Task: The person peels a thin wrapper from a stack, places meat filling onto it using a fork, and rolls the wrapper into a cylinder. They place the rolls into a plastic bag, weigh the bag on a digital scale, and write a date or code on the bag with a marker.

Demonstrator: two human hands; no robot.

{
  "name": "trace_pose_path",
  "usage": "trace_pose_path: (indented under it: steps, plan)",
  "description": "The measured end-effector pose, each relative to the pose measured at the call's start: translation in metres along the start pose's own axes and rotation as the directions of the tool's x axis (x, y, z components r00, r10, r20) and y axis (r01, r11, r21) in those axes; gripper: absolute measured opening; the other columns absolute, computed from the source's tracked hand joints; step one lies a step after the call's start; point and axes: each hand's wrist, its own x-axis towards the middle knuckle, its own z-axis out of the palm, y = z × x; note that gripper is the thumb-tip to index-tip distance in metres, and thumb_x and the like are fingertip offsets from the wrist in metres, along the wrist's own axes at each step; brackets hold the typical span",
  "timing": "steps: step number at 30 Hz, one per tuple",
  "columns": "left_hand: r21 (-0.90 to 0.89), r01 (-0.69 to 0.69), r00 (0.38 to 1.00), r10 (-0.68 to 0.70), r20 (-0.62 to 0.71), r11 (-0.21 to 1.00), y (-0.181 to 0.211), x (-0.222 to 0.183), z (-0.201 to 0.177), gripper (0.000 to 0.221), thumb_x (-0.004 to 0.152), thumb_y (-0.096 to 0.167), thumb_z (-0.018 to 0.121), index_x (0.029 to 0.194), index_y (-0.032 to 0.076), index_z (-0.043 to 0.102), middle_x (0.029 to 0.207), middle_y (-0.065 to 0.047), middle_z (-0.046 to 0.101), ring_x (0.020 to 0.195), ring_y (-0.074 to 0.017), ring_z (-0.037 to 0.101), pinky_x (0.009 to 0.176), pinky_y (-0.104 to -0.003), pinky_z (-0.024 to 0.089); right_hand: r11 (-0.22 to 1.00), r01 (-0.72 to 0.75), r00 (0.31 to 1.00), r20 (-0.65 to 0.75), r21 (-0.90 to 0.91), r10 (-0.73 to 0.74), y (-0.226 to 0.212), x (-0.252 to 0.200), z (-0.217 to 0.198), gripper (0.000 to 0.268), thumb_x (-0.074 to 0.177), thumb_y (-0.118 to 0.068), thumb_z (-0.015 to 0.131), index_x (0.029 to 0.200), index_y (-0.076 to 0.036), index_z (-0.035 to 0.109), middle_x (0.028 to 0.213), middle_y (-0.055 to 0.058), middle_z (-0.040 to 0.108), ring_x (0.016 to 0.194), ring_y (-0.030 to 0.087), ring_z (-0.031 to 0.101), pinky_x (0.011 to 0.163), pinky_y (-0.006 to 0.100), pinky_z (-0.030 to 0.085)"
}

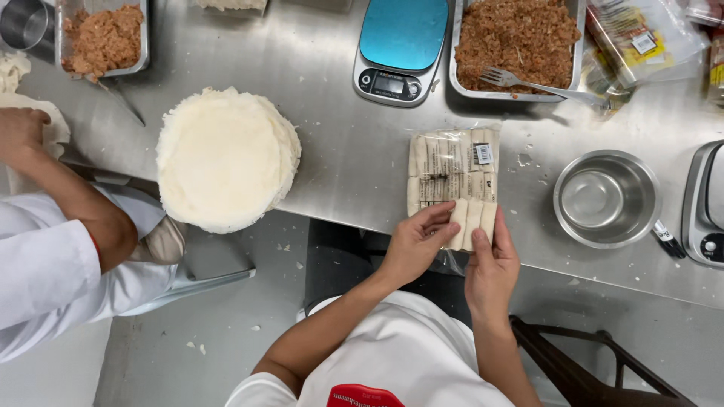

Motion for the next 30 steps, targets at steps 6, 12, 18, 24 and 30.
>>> trace_pose_path:
  steps: [6,12,18,24,30]
  plan:
    - [0.218,-0.21,0.978,0.208,0.034,0.953,0.005,-0.015,0.006,0.033,0.1,0.009,0.069,0.133,0.002,0.066,0.117,-0.022,0.066,0.102,-0.0208,0.068,0.085,-0.034,0.06,0.999,-0.023,1.0,-0.015,-0.044,0.023,0.003,-0.011,-0.014,0.069,0.097,0.011,0.055,0.161,-0.003,0.032,0.147,0.021,0.053,0.121,0.024,0.059,0.098,0.042,0.059]
    - [0.648,-0.556,0.828,0.284,0.483,0.52,0.03,-0.03,-0.041,0.057,0.093,0.027,0.074,0.146,0.02,0.055,0.138,-0.011,0.05,0.133,-0.0366,0.047,0.107,-0.054,0.044,0.944,-0.285,0.951,0.076,-0.165,0.3,-0.022,-0.045,-0.084,0.087,0.074,0.02,0.067,0.155,-0.002,0.045,0.135,0.024,0.062,0.109,0.031,0.066,0.069,0.045,0.064]
    - [0.645,-0.762,0.503,0.674,0.542,0.05,-0.008,-0.033,-0.047,0.011,0.094,0.01,0.071,0.104,0.007,0.074,0.087,-0.007,0.058,0.078,-0.0263,0.064,0.063,-0.036,0.053,0.908,-0.379,0.912,0.096,-0.181,0.4,0.052,-0.057,-0.091,0.089,0.067,0.024,0.075,0.149,0.004,0.048,0.134,0.024,0.061,0.1,0.034,0.071,0.072,0.043,0.066]
    - [0.619,-0.785,0.418,0.742,0.525,0.004,0.006,-0.04,-0.038,0.005,0.083,0.002,0.07,0.08,0.006,0.068,0.071,-0.004,0.053,0.059,-0.0229,0.056,0.052,-0.033,0.05,0.972,-0.213,0.976,-0.014,0.102,0.216,0.099,-0.019,-0.078,0.069,0.081,0.017,0.069,0.144,0.001,0.049,0.134,0.022,0.062,0.11,0.033,0.069,0.088,0.042,0.066]
    - [0.644,-0.763,0.5,0.677,0.54,0.049,0.018,-0.043,-0.034,0.016,0.088,-0.003,0.067,0.104,-0.002,0.069,0.086,-0.015,0.062,0.069,-0.0282,0.067,0.059,-0.034,0.057,0.98,-0.193,0.979,0.082,0.054,0.189,0.09,-0.003,-0.046,0.068,0.078,0.017,0.074,0.142,0.002,0.055,0.123,0.02,0.066,0.104,0.029,0.071,0.089,0.04,0.065]
